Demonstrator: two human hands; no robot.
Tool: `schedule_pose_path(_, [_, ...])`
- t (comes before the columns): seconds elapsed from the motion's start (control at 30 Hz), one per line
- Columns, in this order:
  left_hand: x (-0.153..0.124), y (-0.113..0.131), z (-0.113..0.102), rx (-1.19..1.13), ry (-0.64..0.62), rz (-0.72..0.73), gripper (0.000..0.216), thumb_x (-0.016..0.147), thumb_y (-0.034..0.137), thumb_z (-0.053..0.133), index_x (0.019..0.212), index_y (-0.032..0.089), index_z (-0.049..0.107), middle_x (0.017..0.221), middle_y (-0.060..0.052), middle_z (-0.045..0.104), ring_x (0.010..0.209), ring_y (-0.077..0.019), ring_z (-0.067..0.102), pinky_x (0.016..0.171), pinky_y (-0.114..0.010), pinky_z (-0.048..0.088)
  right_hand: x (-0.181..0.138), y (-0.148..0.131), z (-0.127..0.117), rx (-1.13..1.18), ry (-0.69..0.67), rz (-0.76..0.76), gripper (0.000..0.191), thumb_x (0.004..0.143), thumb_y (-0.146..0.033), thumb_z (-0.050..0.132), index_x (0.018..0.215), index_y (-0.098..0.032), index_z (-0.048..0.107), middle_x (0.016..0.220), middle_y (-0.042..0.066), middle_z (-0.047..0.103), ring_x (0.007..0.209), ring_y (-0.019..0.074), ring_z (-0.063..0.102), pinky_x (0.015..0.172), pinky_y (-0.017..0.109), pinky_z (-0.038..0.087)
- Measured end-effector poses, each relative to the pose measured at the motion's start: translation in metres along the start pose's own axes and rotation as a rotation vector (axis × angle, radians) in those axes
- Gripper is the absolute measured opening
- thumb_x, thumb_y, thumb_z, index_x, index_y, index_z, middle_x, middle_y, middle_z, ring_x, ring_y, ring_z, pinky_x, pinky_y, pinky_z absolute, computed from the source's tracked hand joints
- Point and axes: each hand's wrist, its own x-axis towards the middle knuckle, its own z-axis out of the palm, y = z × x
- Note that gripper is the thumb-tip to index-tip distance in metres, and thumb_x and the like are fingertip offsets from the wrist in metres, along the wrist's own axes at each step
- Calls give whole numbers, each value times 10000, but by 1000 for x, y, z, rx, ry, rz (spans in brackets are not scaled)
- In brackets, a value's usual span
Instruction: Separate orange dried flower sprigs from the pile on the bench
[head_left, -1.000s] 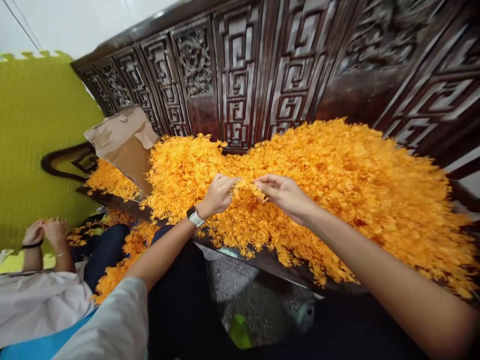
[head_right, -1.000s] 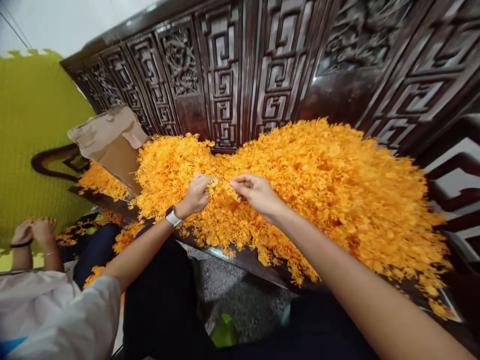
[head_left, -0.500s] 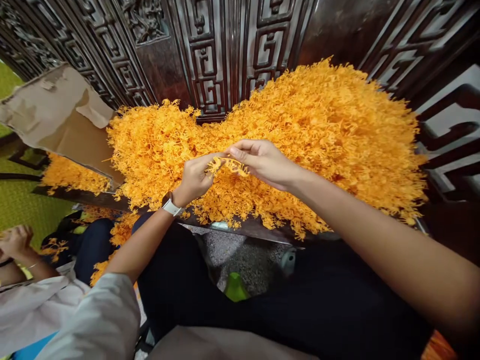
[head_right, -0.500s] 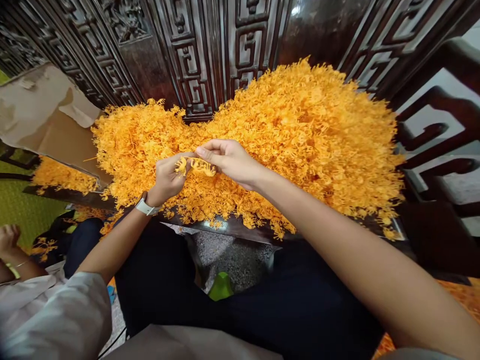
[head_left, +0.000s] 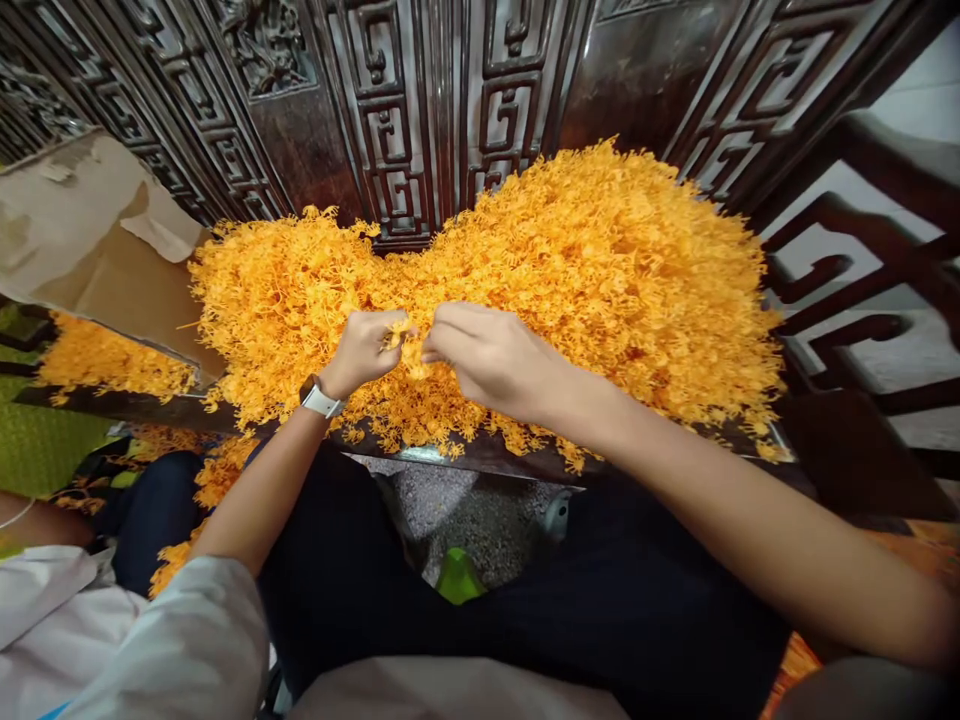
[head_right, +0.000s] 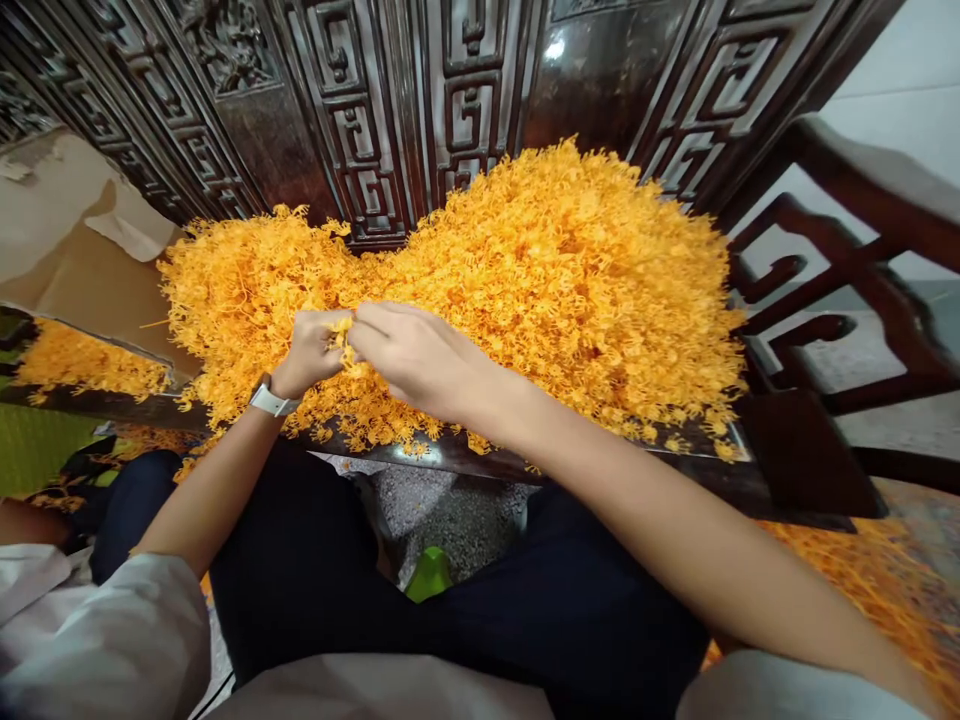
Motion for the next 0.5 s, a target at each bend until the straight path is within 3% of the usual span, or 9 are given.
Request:
schedule_pose_path(0.17, [-2,1,3,-72,-66,-50,243,817,182,553,609,217,433,548,18,480,493,-127,412,526,-290,285,1,-27,-3,-70,-93,-69,393,1036,-100,325,759,-207,583,759,40,526,732,179,456,743,353,437])
schedule_pose_path(0.3, [-10,-25,-9,100,-150,-188,309,893,241,562,597,211,480,490,22,448,447,-126,362,520,-303,240,-1,-69,-21,-30,-93,-216,441,1068,-148,374,693,-225,592,712,36,591,664,174,469,666,357,432])
schedule_pose_path(0.4, [-18,-39,-22,119,-19,-293,453,987,345,544,567,209,438,482,27,424,435,-112,354,512,-292,251,-4,-79,-39,2,9,-233,376,1083,-189,429,801,-235,674,787,22,672,707,160,564,672,334,493])
schedule_pose_path(0.5, [-20,-30,-25,38,44,-302,550,1049,419,510,553,202,412,490,27,420,435,-100,373,501,-286,241,-4,-44,-57,-98,242,5,179,1053,-299,550,1043,-241,718,978,70,698,929,222,662,801,390,567])
